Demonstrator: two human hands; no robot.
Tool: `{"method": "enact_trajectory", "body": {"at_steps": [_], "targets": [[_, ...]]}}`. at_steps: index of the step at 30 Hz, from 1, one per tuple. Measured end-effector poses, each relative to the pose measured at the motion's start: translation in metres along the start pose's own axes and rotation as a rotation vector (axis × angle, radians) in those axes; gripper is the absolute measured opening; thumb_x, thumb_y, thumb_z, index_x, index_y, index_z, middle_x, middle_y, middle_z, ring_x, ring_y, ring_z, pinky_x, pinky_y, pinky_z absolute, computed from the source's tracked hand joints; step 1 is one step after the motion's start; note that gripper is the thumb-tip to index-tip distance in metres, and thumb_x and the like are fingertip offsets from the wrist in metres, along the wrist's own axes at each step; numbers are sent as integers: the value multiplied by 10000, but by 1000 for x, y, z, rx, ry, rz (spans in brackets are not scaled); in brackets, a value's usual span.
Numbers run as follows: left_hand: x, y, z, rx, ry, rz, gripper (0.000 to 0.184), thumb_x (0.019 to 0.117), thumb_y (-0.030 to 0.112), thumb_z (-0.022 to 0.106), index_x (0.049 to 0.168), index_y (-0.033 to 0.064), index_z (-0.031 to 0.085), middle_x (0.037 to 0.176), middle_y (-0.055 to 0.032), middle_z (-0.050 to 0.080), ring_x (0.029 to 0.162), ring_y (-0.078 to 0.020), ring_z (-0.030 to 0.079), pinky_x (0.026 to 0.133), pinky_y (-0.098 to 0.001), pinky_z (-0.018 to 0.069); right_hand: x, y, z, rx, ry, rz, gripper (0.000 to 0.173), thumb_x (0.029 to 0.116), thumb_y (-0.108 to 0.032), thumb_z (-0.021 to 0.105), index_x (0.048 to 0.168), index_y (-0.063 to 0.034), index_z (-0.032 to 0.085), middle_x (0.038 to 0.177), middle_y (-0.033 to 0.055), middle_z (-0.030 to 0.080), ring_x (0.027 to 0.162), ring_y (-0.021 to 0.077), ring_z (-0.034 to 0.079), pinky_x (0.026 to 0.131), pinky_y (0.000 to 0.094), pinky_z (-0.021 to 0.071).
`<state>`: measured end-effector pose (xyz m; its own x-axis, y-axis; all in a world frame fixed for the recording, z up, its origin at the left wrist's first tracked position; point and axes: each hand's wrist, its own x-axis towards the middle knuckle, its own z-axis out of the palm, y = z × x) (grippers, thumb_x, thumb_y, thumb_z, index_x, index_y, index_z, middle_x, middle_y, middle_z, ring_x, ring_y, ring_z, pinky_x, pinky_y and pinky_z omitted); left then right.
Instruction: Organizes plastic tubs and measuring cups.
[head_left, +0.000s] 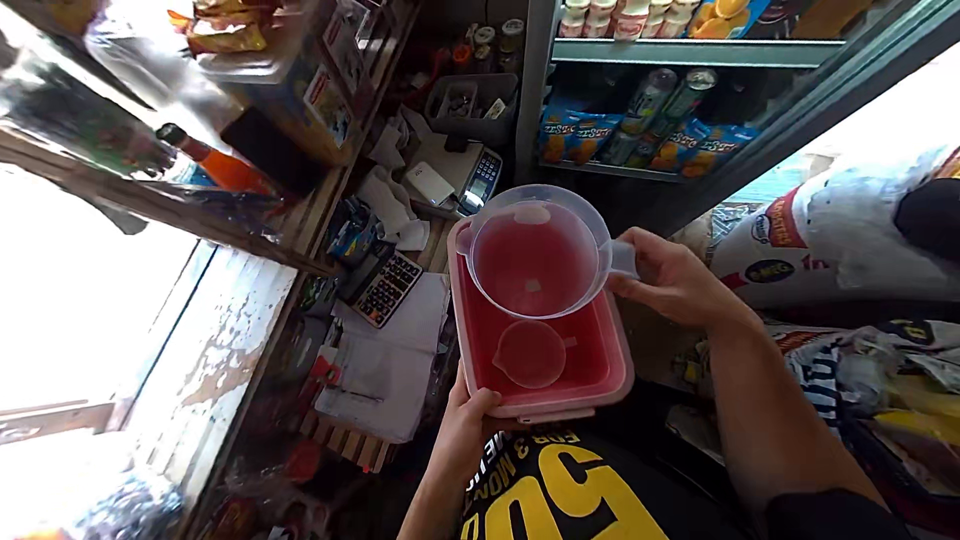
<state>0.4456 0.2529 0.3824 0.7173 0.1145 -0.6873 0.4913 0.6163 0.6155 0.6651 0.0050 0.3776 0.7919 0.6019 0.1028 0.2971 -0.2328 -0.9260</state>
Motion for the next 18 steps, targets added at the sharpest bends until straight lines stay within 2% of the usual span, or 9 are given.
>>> {"method": "enact_trajectory", "body": {"at_steps": [3,6,8,10,12,15,16,17,18], "targets": [[18,8,8,-6,-13,-1,685,905,-56,458,1539,76,237,1111,-233,692,879,-348,749,710,-490,652,10,5,-4,187,-61,36,317,903,-310,744,1126,-136,599,924,-75,686,850,3,672,785,201,586],[30,13,15,3,-18,-4,724,908,-54,460,1569,107,213,1130,-228,688,899,-349,745,711,-494,650,16,11,6,329,65,-44,298,960,-358,702,1185,-221,564,983,-145,668,899,-43,652,815,165,571],[36,15,18,12,-19,2,750,915,-60,454,1590,124,185,1157,-221,678,910,-347,742,720,-493,650,19,13,8,381,204,-101,318,966,-451,680,1225,-287,593,1053,-171,660,977,-26,641,889,208,567],[40,16,18,-3,-5,5,762,922,-71,455,1601,125,170,1191,-232,670,923,-359,742,729,-500,652,20,10,3,475,356,-124,374,953,-524,664,1260,-314,617,1144,-152,673,1078,36,639,992,301,547],[42,17,14,-28,12,15,781,911,-75,463,1602,122,160,1201,-246,660,935,-378,735,729,-518,648,19,5,-6,575,491,-157,440,948,-526,667,1307,-281,594,1210,-108,681,1154,92,638,1060,368,521],[44,18,8,-15,20,39,796,894,-66,475,1602,113,159,1190,-250,667,937,-374,737,729,-513,650,7,0,-26,694,645,-194,541,930,-540,678,1338,-214,536,1253,-44,672,1207,143,629,1091,411,500],[44,18,7,2,15,47,804,896,-65,478,1607,114,149,1188,-242,670,935,-364,740,728,-502,652,0,1,-33,760,674,-216,529,924,-546,681,1291,-189,549,1179,-31,684,1156,144,647,1073,399,507],[44,19,6,16,11,49,820,896,-66,483,1616,120,139,1195,-238,668,939,-360,738,729,-499,652,-7,3,-40,873,715,-250,418,925,-523,688,1128,-165,615,978,-24,697,986,133,685,989,368,547],[44,19,5,22,14,47,830,895,-68,484,1622,126,134,1201,-238,664,940,-359,736,728,-498,652,-15,5,-47,1016,719,-296,339,931,-476,689,912,-139,651,750,-30,648,775,117,674,862,322,577]]}}
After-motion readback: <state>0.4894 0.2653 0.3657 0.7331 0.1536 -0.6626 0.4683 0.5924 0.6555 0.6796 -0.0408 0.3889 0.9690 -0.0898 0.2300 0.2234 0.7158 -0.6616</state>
